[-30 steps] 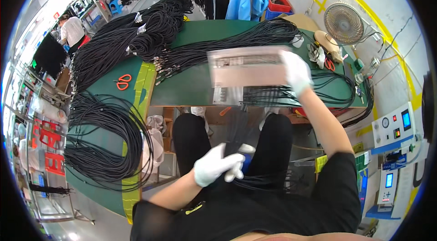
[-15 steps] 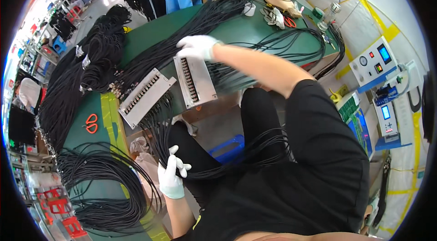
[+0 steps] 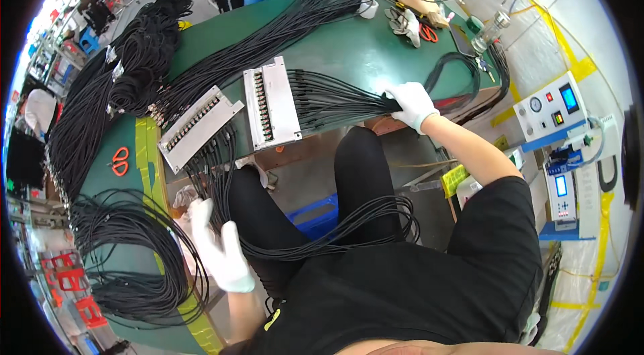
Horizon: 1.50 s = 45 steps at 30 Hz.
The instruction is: Inserting electrical wires into a connector block and bundling the harness together with tape.
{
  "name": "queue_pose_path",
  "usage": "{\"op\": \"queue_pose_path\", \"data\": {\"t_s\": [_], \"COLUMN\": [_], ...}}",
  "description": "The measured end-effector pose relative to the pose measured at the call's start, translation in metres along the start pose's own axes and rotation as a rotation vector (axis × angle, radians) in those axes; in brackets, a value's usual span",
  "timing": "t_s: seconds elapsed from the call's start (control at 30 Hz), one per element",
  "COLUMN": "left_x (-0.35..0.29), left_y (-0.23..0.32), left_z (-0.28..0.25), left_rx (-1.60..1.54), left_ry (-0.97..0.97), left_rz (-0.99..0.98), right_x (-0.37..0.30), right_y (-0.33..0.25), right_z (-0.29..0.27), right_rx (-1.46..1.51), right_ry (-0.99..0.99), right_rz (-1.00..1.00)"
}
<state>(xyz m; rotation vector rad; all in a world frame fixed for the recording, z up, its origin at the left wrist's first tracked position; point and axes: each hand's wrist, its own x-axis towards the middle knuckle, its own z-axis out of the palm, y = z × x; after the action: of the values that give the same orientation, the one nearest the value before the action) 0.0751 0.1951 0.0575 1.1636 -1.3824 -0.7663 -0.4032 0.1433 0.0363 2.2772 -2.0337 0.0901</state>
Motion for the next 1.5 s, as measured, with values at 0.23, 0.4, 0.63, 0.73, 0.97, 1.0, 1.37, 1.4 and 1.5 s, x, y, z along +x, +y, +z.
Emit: {"op": "queue_pose_path", "data": {"t_s": [0.23, 0.4, 0.63, 0.73, 0.97, 1.0, 1.37, 1.4, 1.5], "left_x": [0.004, 0.013, 0.062, 0.051, 0.01, 0.007, -0.042, -0.048, -0.055], "left_y": [0.023, 0.032, 0.051, 0.041, 0.021, 0.018, 0.006, 0.003, 0.001], "left_z": [0.127, 0.243, 0.295, 0.3, 0.283, 0.286, 0.257, 0.253, 0.239], "left_rx": [-0.897, -1.21, -1.881, -1.883, -1.611, -1.599, -1.272, -1.265, -1.218], "left_ry": [-0.715, -0.981, -0.855, -0.671, -0.675, -0.692, -0.823, -0.833, -0.85], "left_rz": [-0.658, -0.656, -0.698, -1.037, -1.1, -1.09, -1.226, -1.272, -1.336], "right_x": [0.038, 0.095, 0.099, 0.123, 0.242, 0.25, 0.235, 0.227, 0.209], "right_y": [0.019, -0.071, -0.093, -0.058, -0.101, -0.108, -0.092, -0.081, -0.071], "right_z": [-0.087, -0.187, -0.21, -0.183, -0.03, -0.004, -0.007, -0.002, 0.005], "right_rx": [0.293, 0.508, 0.003, 0.265, 0.284, 0.221, 0.176, 0.285, 0.557], "right_ry": [-0.052, -0.363, -0.706, -0.397, -0.292, -0.229, -0.619, -0.663, -0.726], "right_rz": [-0.105, 0.017, -0.171, -0.274, -0.226, -0.24, 0.104, 0.169, 0.269]}}
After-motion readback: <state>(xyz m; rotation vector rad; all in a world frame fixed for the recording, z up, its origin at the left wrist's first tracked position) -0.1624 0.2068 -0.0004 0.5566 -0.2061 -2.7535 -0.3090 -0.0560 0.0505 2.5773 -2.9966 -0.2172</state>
